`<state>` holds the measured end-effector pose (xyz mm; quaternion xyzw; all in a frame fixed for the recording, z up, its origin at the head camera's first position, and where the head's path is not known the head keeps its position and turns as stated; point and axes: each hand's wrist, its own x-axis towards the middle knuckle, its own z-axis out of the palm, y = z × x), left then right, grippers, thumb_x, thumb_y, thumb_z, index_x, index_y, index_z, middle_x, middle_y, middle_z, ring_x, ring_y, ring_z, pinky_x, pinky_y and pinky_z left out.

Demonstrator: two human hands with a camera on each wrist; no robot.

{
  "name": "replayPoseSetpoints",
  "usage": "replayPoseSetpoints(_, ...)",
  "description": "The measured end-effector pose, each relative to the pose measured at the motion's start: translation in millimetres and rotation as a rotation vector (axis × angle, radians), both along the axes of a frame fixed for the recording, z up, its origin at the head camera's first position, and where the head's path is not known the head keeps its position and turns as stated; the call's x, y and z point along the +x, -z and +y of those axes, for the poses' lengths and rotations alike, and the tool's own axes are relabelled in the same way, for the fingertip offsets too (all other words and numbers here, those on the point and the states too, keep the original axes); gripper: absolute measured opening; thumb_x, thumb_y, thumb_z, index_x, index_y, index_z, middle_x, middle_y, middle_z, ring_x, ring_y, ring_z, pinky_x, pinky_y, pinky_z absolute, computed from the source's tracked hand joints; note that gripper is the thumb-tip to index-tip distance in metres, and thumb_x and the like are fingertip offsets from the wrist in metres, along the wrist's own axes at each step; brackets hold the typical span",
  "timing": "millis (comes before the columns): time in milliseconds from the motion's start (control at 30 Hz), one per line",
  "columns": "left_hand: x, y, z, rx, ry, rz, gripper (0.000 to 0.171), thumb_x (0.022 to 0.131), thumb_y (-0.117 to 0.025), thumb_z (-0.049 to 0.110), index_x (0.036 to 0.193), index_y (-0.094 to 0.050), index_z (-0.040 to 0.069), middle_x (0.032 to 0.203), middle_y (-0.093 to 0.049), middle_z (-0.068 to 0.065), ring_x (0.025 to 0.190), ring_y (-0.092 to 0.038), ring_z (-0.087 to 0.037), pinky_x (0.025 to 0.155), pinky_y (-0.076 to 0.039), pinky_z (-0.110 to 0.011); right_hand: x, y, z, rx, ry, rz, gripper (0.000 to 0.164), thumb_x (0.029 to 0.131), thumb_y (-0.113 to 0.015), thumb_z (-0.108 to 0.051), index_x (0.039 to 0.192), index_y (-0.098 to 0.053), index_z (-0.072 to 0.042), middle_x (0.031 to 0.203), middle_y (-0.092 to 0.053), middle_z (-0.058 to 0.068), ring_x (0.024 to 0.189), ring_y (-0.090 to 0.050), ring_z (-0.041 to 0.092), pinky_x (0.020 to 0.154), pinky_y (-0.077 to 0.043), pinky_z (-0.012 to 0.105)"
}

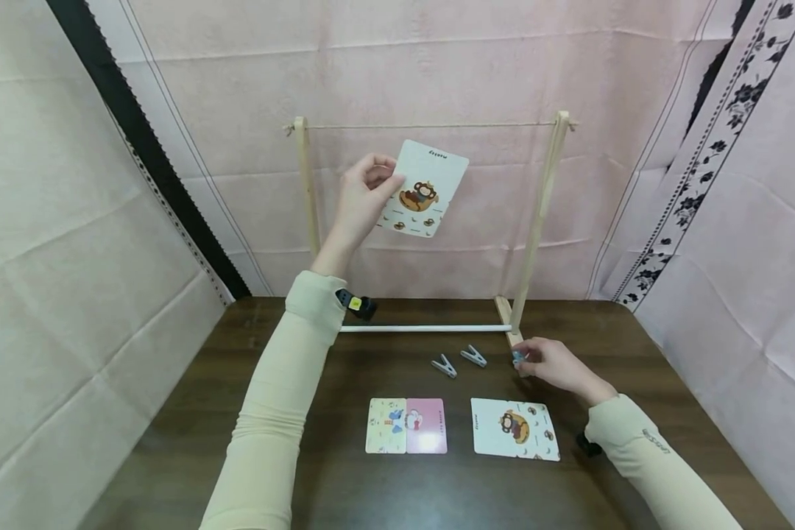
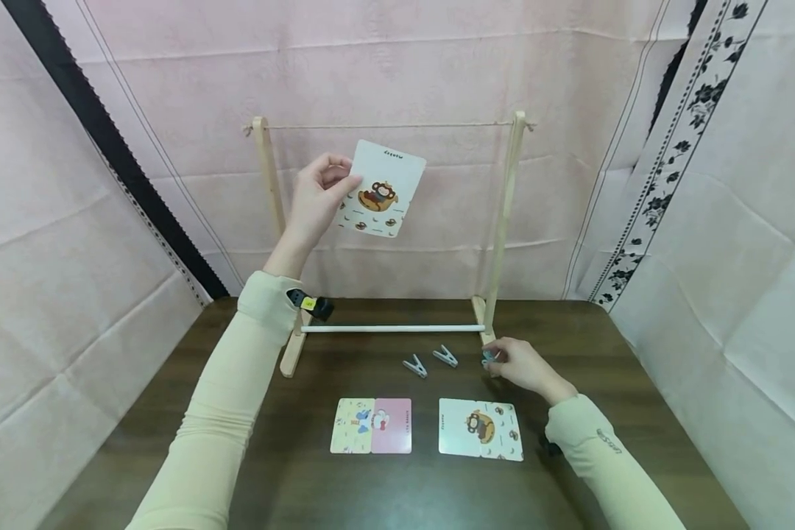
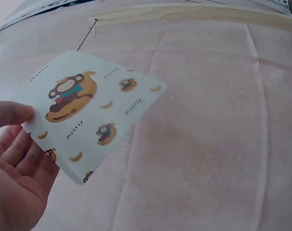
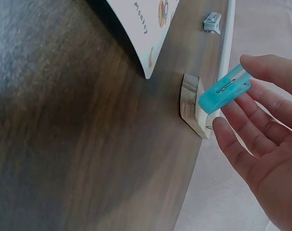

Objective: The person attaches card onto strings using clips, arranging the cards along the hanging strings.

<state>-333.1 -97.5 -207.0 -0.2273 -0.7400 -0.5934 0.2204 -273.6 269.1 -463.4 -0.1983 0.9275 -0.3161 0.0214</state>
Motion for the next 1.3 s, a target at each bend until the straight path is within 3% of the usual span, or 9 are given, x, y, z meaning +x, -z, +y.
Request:
replayPoseSetpoints(200, -13.0, 7.6, 2, 0.137, 0.043, -0.091, 0.015, 0.094, -0.071, 0.012, 0.107, -0.063, 0.008, 0.099, -0.073, -0.01, 0.085, -0.065, -0.019, 0.069, -0.048, -0.028, 0.8, 0.8, -1, 0.013, -0.011, 0.048, 0.033, 0.091, -0.072, -0.009, 0.122, -0.066, 0.004, 0.098, -0.068, 0.004, 0.088, -0.062, 0.019, 0.076, -0.052, 0.039)
replayPoseSetpoints(433, -24.6, 14.8, 2, 0.276, 0.06, -0.14, 0.01, 0.095, -0.069, 0.007, 0.102, -0.063, 0.009, 0.096, -0.073, -0.009, 0.08, -0.065, -0.016, 0.068, -0.051, -0.026, 0.1, -3.8, -1, 0.034, -0.003, 0.071, 0.034, 0.091, -0.073, -0.01, 0.121, -0.067, 0.004, 0.102, -0.068, 0.009, 0.092, -0.063, 0.022, 0.078, -0.052, 0.042)
replayPoseSetpoints(767, -34.6, 15.3, 3, 0.332, 0.046, -0.182, 0.012, 0.095, -0.07, 0.008, 0.104, -0.062, 0.011, 0.098, -0.072, -0.008, 0.081, -0.066, -0.016, 0.07, -0.053, -0.026, -0.8, -16.8, 1, 0.043, -0.007, 0.076, 0.034, 0.093, -0.071, -0.011, 0.123, -0.066, 0.005, 0.105, -0.068, 0.01, 0.095, -0.063, 0.025, 0.08, -0.053, 0.044)
replayPoseSetpoints(1000, -38.8, 16.0, 8, 0.399, 0.057, -0.166, 0.011, 0.094, -0.07, 0.007, 0.101, -0.062, 0.01, 0.095, -0.071, -0.007, 0.08, -0.065, -0.016, 0.069, -0.053, -0.026, -2.7, -18.5, 3, 0.044, -0.012, 0.066, 0.032, 0.094, -0.069, -0.01, 0.122, -0.066, 0.005, 0.104, -0.068, 0.01, 0.094, -0.063, 0.024, 0.079, -0.053, 0.043)
replayPoseSetpoints(1300, -37.6, 12.9, 10, 0.406, 0.048, -0.16, 0.012, 0.094, -0.07, 0.007, 0.102, -0.062, 0.01, 0.097, -0.071, -0.007, 0.08, -0.065, -0.016, 0.069, -0.053, -0.026, -2.1, -20.9, 2, 0.05, -0.019, 0.073, 0.033, 0.094, -0.069, -0.011, 0.123, -0.065, 0.006, 0.105, -0.068, 0.01, 0.095, -0.063, 0.025, 0.08, -0.053, 0.044)
